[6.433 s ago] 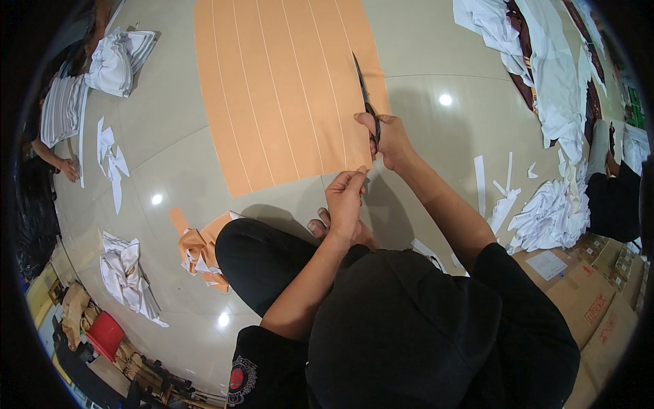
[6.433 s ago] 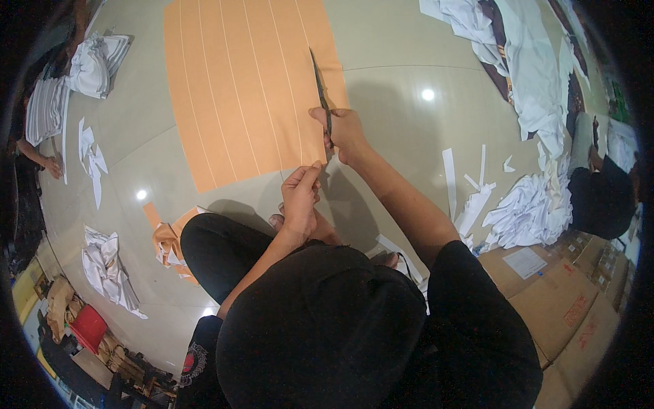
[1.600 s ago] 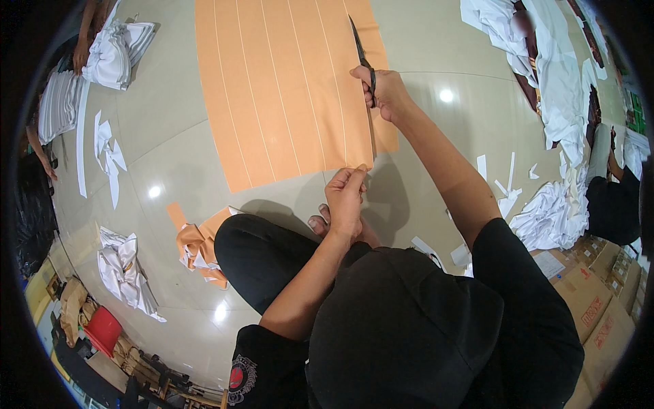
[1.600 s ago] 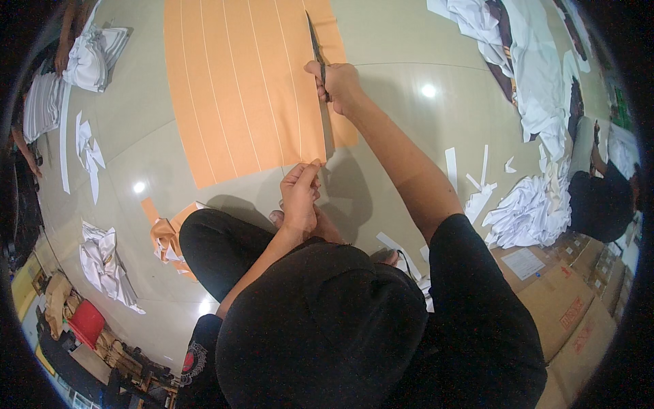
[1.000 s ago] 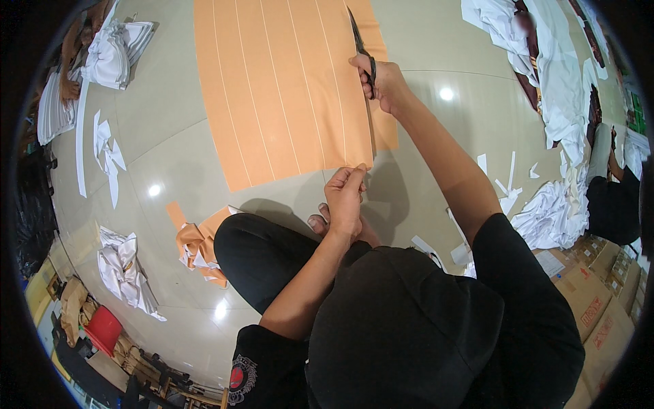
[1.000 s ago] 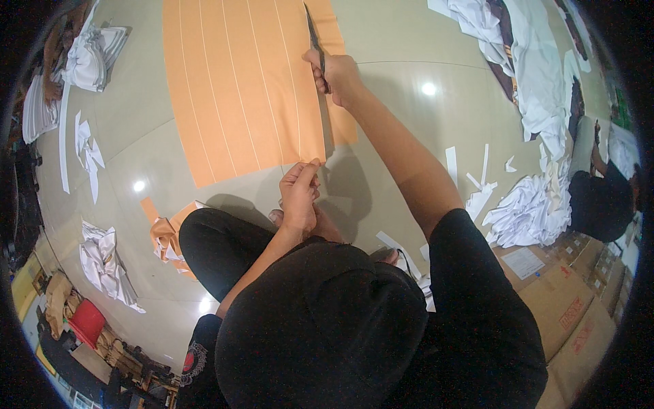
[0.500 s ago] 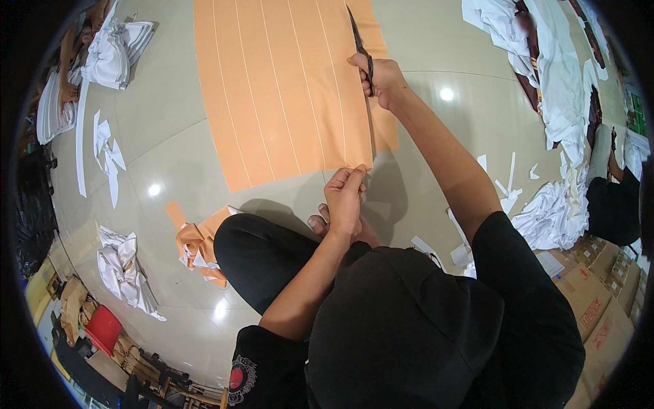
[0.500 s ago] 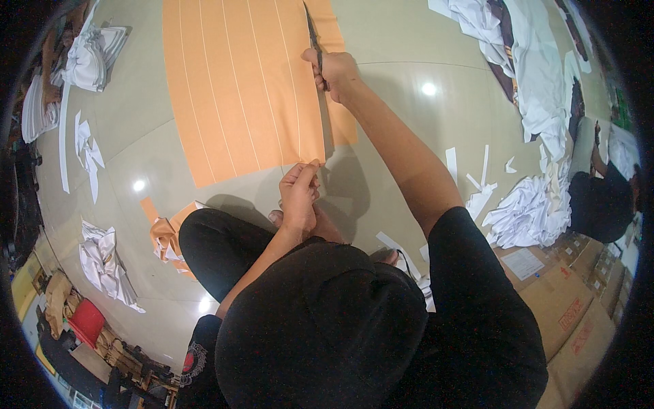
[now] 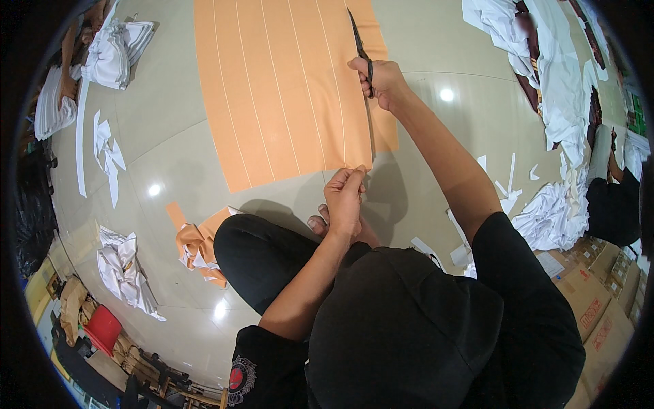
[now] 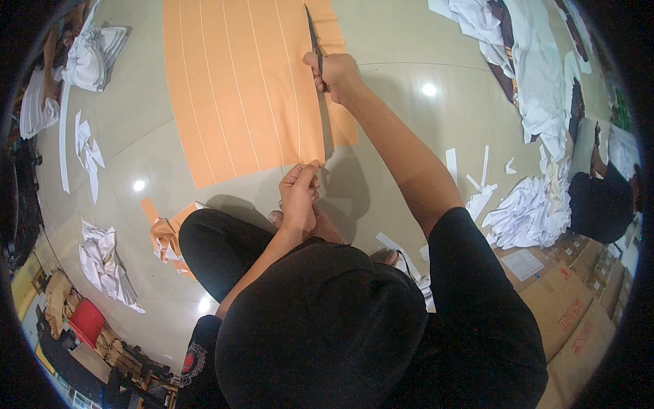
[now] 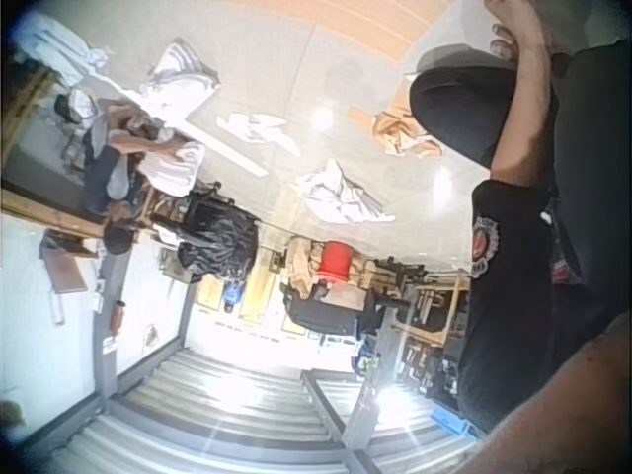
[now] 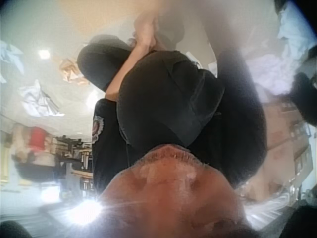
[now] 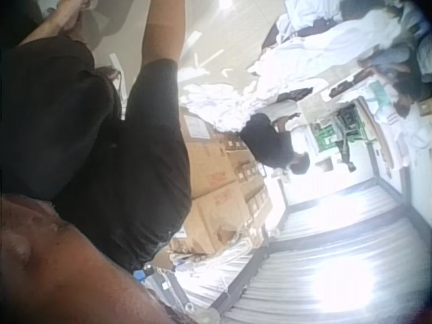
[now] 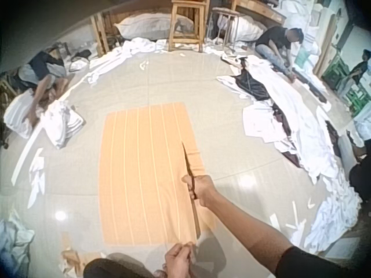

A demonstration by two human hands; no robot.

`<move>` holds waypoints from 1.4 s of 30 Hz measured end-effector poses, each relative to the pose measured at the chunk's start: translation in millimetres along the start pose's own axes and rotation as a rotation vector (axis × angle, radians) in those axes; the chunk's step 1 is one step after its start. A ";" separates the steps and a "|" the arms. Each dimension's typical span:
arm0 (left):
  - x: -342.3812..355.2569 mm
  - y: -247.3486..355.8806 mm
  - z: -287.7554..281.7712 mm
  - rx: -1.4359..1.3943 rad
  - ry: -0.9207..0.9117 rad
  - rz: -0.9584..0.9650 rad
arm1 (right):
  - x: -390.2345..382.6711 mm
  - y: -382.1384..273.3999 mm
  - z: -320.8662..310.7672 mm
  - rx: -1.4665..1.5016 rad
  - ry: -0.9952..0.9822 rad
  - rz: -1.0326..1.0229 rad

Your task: The person sits on the floor and uses scissors to cut a large piece of orange fabric along pre-marked white lines. They trim the edges and then cut the fabric into several long vertical strips.

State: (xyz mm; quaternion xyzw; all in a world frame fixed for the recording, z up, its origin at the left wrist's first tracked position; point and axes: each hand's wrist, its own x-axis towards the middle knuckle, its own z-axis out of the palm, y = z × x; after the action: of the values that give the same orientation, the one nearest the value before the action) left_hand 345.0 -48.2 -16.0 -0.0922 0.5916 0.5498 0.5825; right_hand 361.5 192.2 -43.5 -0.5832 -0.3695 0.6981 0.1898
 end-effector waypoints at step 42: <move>4.1 -5.4 -5.2 -0.009 -0.004 0.017 | 8.0 -21.3 8.4 0.011 -0.028 -0.005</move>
State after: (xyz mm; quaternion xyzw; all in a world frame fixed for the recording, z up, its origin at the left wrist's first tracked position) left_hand 344.8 -52.0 -23.7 -0.0890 0.5887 0.5575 0.5786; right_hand 348.0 209.3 -32.8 -0.5711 -0.3697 0.7079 0.1898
